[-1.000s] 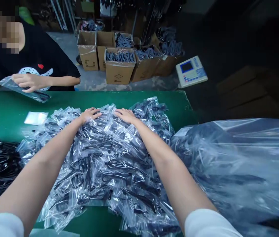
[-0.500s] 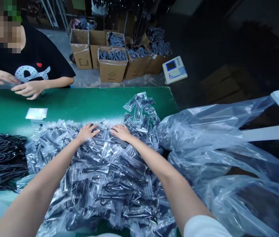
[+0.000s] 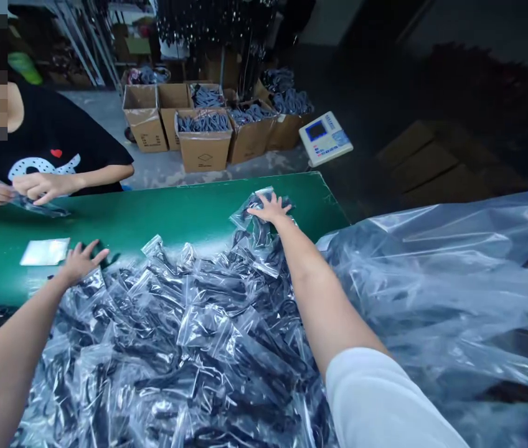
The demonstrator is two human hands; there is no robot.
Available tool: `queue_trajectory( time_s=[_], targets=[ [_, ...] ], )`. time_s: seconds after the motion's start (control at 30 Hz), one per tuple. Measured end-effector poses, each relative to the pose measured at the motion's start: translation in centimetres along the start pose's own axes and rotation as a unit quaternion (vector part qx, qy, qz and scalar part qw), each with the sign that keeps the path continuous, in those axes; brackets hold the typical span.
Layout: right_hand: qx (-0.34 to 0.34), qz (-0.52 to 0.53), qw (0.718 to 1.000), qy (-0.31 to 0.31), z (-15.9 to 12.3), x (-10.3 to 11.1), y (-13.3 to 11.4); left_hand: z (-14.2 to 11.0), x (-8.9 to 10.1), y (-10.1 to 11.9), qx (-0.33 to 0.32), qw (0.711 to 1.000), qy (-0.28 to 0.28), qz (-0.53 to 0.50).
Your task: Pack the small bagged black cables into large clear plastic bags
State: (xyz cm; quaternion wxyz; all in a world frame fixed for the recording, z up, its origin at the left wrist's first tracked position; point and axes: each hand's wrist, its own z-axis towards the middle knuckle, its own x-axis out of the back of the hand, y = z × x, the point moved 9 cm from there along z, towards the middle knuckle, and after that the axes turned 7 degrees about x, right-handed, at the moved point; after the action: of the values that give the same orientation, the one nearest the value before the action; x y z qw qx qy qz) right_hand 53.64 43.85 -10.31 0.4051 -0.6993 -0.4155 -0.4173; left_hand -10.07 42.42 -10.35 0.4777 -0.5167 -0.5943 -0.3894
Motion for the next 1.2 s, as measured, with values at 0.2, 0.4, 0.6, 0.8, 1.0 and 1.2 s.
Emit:
queue_trajectory(
  time_s=[0.2, 0.4, 0.6, 0.8, 1.0, 1.2],
  targets=[
    [0.064, -0.006, 0.997, 0.035, -5.6, -3.5, 0.7, -4.3, -3.1, 2.1, 0.005, 0.999, -0.011, -0.05],
    [0.112, -0.008, 0.992, -0.052, -15.6, -8.2, -1.9, -9.6, -0.4, 4.6, -0.035, 0.985, -0.066, -0.156],
    [0.164, 0.047, 0.983, -0.07, -20.6, -9.3, -3.2, -14.2, 2.7, 1.9, -0.02, 0.972, -0.09, -0.214],
    [0.177, 0.136, 0.96, 0.168, -32.9, -1.4, -3.0, -28.6, 6.7, -7.2, 0.01, 0.941, 0.126, -0.315],
    [0.242, 0.188, 0.946, 0.101, -52.9, -4.1, -11.8, -46.0, -2.0, -7.0, -0.019, 0.931, -0.132, -0.338],
    [0.224, -0.002, 0.974, 0.019, -55.4, -12.4, -15.6, -52.4, -5.3, 1.0, -0.089, 0.83, -0.322, -0.448]
  ],
)
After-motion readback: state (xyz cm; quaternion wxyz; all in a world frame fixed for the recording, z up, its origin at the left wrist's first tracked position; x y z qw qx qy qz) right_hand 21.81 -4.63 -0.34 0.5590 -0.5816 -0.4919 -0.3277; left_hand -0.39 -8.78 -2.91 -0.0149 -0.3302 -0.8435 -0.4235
